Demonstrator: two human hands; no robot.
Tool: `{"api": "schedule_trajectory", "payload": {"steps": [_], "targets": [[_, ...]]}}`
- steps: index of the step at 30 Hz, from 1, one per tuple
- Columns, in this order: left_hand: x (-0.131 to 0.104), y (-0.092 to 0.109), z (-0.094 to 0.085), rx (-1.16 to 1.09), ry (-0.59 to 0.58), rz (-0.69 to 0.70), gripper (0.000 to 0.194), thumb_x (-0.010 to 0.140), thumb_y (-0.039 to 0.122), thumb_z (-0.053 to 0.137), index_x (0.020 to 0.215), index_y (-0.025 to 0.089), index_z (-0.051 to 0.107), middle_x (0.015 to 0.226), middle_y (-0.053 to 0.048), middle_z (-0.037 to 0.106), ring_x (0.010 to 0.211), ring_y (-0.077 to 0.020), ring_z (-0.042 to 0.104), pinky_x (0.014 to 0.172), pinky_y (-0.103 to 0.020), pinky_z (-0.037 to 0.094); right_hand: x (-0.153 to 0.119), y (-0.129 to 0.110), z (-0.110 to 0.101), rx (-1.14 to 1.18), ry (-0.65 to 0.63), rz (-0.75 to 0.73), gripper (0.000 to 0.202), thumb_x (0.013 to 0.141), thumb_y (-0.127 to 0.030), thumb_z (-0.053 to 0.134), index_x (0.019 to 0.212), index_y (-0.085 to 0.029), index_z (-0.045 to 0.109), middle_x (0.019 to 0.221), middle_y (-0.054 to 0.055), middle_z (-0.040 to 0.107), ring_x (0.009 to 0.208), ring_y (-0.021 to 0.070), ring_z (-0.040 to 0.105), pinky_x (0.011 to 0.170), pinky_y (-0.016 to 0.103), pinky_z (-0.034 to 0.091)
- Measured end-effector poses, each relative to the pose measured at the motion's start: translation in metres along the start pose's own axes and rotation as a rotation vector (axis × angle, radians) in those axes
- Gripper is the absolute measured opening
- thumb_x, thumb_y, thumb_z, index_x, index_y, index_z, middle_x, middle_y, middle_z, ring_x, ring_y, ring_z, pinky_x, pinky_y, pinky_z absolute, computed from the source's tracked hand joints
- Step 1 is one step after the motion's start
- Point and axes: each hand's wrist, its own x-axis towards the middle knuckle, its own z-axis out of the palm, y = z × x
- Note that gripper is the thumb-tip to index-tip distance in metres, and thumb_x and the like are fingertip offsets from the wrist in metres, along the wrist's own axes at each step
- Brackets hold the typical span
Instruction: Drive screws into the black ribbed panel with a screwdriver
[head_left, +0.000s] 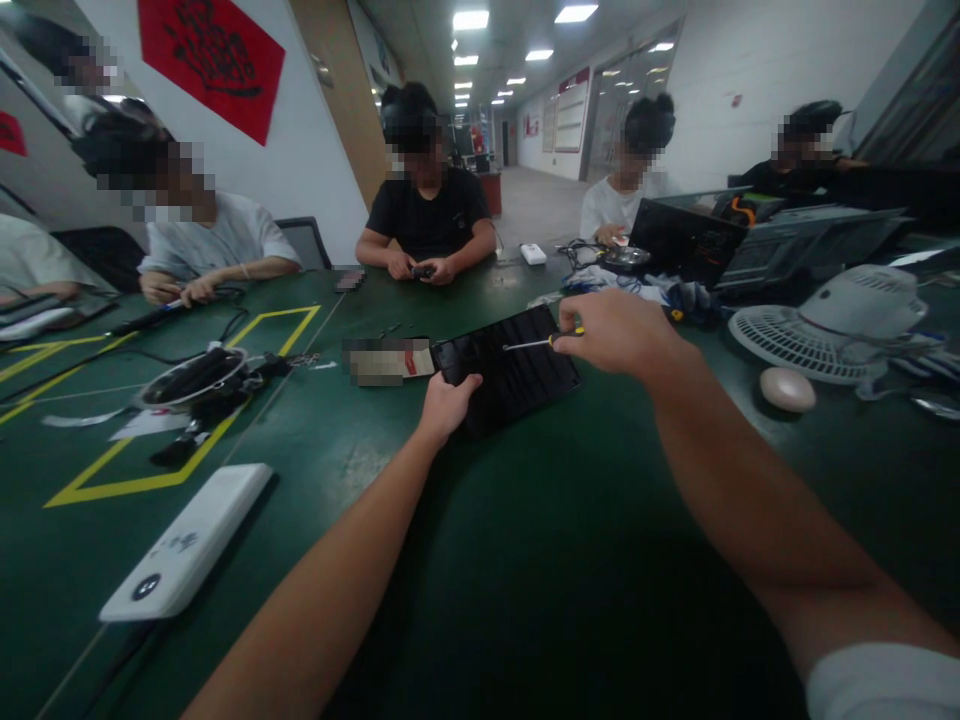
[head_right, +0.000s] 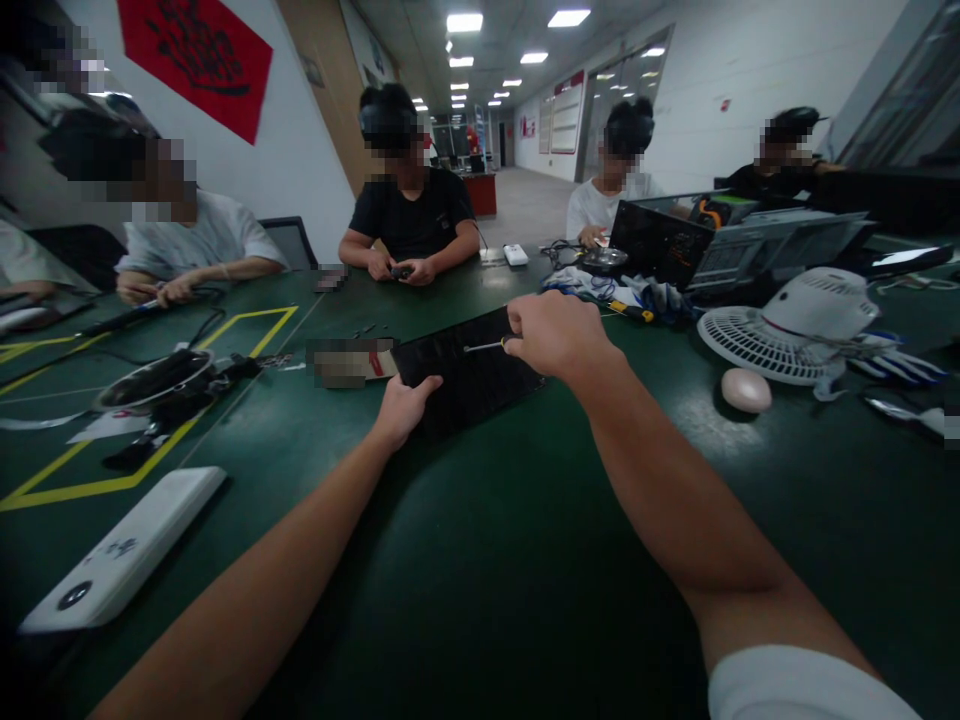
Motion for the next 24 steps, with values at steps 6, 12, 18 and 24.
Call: {"api": "schedule_trajectory", "payload": {"steps": [6, 12, 18, 24], "targets": [[0.003, -0.003, 0.001, 0.017, -0.009, 0.020, 0.028, 0.073, 0.035, 0.085, 0.093, 0.017, 0.078, 0.089, -0.009, 0.081, 0.092, -0.0306, 0.078, 0.093, -0.043, 0.061, -0.003, 0.006, 0.002, -0.017, 0.016, -0.009, 0.026, 0.095, -0.048, 0.070, 0.107, -0.027, 0.080, 0.112, 0.013, 0.082, 0.108, 0.0377, 0.074, 0.079, 0.045, 0.050], [0.003, -0.005, 0.000, -0.018, -0.057, 0.034, 0.025, 0.076, 0.033, 0.085, 0.094, 0.017, 0.078, 0.097, -0.012, 0.083, 0.092, -0.0304, 0.079, 0.092, -0.043, 0.062, -0.015, 0.028, -0.013, 0.056, 0.154, -0.019, 0.028, 0.087, -0.046, 0.077, 0.106, -0.027, 0.081, 0.105, 0.010, 0.082, 0.099, 0.0339, 0.074, 0.081, 0.044, 0.052], [-0.002, -0.001, 0.002, -0.032, -0.096, 0.029, 0.018, 0.081, 0.027, 0.081, 0.096, 0.018, 0.079, 0.105, -0.013, 0.084, 0.099, -0.0309, 0.079, 0.094, -0.043, 0.061, -0.019, 0.030, -0.024, 0.108, 0.066, -0.042, 0.023, 0.082, -0.036, 0.080, 0.103, -0.028, 0.084, 0.110, 0.010, 0.083, 0.104, 0.0353, 0.075, 0.087, 0.046, 0.053], [-0.006, -0.001, 0.002, -0.033, -0.097, 0.058, 0.014, 0.084, 0.025, 0.081, 0.094, 0.017, 0.078, 0.105, -0.014, 0.084, 0.099, -0.0310, 0.079, 0.094, -0.044, 0.061, -0.019, 0.015, -0.032, 0.086, 0.148, -0.030, 0.032, 0.091, -0.040, 0.074, 0.113, -0.020, 0.086, 0.107, 0.017, 0.083, 0.100, 0.0340, 0.074, 0.090, 0.045, 0.051]]}}
